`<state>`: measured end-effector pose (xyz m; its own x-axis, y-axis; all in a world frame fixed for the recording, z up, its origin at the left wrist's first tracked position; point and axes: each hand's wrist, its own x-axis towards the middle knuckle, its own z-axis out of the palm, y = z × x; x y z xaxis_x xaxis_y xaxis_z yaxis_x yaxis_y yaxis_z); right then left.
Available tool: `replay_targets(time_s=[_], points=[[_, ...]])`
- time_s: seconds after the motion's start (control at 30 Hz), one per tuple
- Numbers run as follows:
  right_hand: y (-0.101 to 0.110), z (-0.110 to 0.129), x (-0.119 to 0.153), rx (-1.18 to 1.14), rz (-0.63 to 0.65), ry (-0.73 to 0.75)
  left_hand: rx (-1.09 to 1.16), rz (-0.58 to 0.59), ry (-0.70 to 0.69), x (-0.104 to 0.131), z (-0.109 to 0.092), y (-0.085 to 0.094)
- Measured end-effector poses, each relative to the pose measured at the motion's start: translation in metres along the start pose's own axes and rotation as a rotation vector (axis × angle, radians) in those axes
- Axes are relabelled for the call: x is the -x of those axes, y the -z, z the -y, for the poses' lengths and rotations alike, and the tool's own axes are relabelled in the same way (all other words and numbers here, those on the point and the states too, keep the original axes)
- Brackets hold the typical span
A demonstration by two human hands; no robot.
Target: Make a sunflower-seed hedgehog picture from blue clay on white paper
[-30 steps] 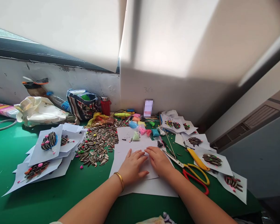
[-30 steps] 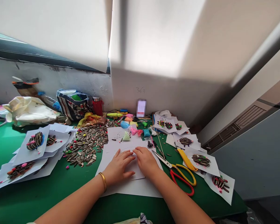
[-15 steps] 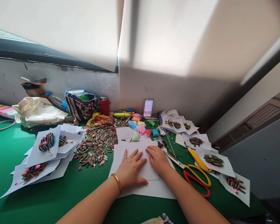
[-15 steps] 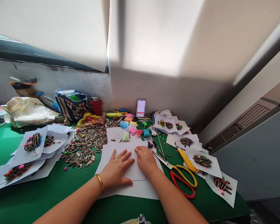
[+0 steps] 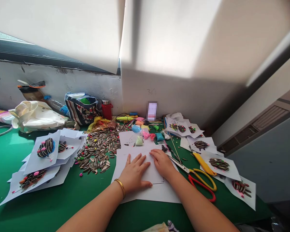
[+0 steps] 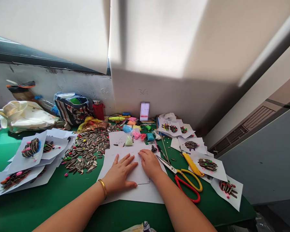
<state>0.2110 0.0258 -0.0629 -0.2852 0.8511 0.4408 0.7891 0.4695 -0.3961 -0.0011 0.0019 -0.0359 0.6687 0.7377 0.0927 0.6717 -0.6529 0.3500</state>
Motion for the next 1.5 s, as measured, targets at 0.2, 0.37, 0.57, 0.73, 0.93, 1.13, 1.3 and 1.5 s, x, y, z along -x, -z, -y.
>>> replay_targets(time_s=[0.2, 0.37, 0.57, 0.73, 0.93, 1.13, 1.3, 1.5], points=[[0.036, -0.022, -0.004, 0.321, -0.081, -0.265, 0.007, -0.018, -0.006, 0.001, 0.002, -0.002], [0.053, -0.051, -0.003, 0.507, 0.096, -0.505, 0.002, -0.02, -0.002, 0.001, 0.002, -0.003], [0.054, -0.054, -0.006, 0.506, 0.046, -0.527, -0.004, -0.021, 0.017, 0.0, 0.001, -0.004], [0.059, -0.028, -0.014, -0.099, -0.269, -0.413, -0.011, -0.031, 0.032, -0.003, 0.001, -0.006], [0.052, 0.013, -0.034, -1.377, -0.138, -0.533, -0.011, -0.047, 0.036, -0.005, 0.001, -0.006], [0.043, 0.02, -0.035, -1.766, 0.032, -0.491, 0.038, -0.178, 0.026, -0.004, -0.003, 0.002], [0.032, 0.016, -0.025, -1.811, 0.032, -0.564, 0.115, -0.357, -0.01, -0.004, -0.008, 0.008], [0.028, 0.023, -0.024, -1.865, 0.053, -0.606, 0.176, -0.44, -0.004, -0.005, -0.009, 0.006]])
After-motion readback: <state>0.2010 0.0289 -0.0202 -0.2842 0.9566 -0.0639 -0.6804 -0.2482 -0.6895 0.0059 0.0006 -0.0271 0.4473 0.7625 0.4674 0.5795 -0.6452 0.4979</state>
